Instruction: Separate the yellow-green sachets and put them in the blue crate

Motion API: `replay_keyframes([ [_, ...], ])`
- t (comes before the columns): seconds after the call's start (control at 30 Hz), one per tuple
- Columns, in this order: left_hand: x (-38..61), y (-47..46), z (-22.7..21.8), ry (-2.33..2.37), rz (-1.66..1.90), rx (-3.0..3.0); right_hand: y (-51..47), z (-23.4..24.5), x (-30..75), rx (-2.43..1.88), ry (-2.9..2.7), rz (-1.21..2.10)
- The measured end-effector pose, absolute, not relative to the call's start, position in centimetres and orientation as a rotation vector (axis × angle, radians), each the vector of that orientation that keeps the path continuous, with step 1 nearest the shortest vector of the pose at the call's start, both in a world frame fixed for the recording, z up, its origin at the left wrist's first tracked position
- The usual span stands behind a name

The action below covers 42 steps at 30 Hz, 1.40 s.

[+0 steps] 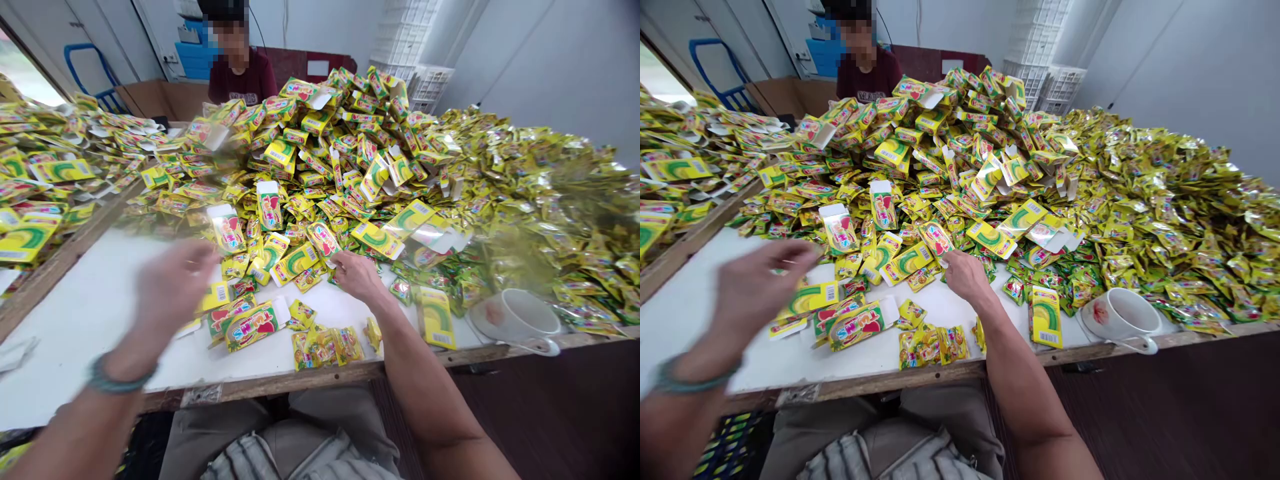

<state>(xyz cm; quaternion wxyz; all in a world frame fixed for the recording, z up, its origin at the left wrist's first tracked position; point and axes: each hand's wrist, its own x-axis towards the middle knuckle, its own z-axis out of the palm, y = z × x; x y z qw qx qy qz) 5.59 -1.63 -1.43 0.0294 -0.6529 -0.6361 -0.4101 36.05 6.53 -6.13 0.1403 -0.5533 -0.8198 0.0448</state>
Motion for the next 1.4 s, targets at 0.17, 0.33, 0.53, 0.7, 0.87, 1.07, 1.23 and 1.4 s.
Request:
replay_keyframes([
  [0.17,17.7,0.5,-6.9,-1.774,-0.699,-2.588,6.4,-5.2,36.7,-1.545,-2.271,0.241],
  [0.33,19.4,2.3,-9.5,-1.774,-0.345,-2.451,5.0,-5.6,36.5,-1.694,-2.496,0.005],
  [0.53,17.3,3.5,-10.2,-2.065,-0.833,-2.443,5.3,-5.7,36.0,-1.743,-2.508,-0.079],
  [0.7,16.5,3.7,-10.0,-2.470,-2.066,-2.385,5.9,-5.0,36.3,-1.451,-2.314,0.138],
  [0.87,16.2,3.2,-9.2,-2.513,-2.628,-2.261,5.9,-5.6,36.5,-1.457,-2.224,0.368],
  [1.07,16.2,3.2,-8.9,-2.591,-2.781,-2.198,5.5,-6.4,35.7,-1.729,-2.545,-0.137],
  [1.23,16.2,3.2,-9.4,-2.579,-2.795,-2.219,6.4,-5.7,36.1,-1.597,-2.249,0.083],
  [1.4,16.2,3.2,-9.5,-2.544,-2.816,-2.187,7.1,-6.1,36.7,-1.298,-1.753,0.748],
])
